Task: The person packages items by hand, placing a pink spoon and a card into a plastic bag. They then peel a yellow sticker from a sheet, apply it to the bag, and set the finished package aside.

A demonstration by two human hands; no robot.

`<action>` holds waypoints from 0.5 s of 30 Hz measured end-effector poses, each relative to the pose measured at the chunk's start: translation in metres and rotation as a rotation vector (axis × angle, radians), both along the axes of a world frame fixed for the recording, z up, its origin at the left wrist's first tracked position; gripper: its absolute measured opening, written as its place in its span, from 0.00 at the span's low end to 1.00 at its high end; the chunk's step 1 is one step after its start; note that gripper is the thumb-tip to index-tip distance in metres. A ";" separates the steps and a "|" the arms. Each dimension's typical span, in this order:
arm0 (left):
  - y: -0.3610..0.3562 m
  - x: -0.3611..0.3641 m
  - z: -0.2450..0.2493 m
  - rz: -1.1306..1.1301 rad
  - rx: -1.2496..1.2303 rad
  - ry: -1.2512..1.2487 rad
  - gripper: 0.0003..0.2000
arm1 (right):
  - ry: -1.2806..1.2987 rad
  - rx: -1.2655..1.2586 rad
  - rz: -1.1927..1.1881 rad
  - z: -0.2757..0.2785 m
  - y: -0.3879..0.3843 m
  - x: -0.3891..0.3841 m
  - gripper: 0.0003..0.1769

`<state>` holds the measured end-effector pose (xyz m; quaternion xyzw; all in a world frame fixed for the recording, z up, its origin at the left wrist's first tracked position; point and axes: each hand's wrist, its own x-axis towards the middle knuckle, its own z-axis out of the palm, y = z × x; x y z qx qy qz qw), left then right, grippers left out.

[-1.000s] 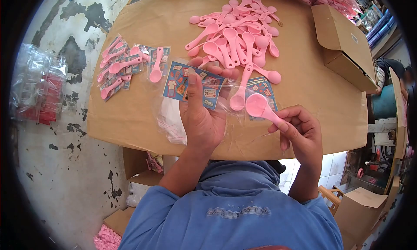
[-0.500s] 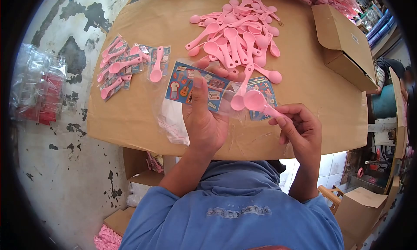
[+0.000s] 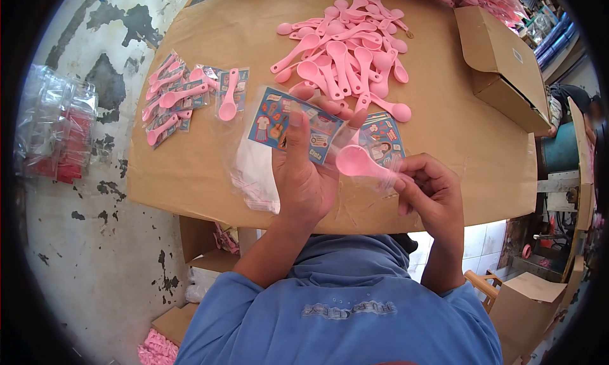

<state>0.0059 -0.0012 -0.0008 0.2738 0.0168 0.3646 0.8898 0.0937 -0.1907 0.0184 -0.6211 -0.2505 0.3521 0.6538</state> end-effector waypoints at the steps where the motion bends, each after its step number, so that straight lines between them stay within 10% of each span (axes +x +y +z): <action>1: -0.002 0.001 0.002 0.000 0.005 0.021 0.18 | -0.003 -0.009 -0.017 0.000 0.003 -0.002 0.12; 15: -0.011 -0.003 -0.003 -0.239 -0.093 0.070 0.21 | 0.145 0.172 0.076 -0.012 0.006 0.001 0.15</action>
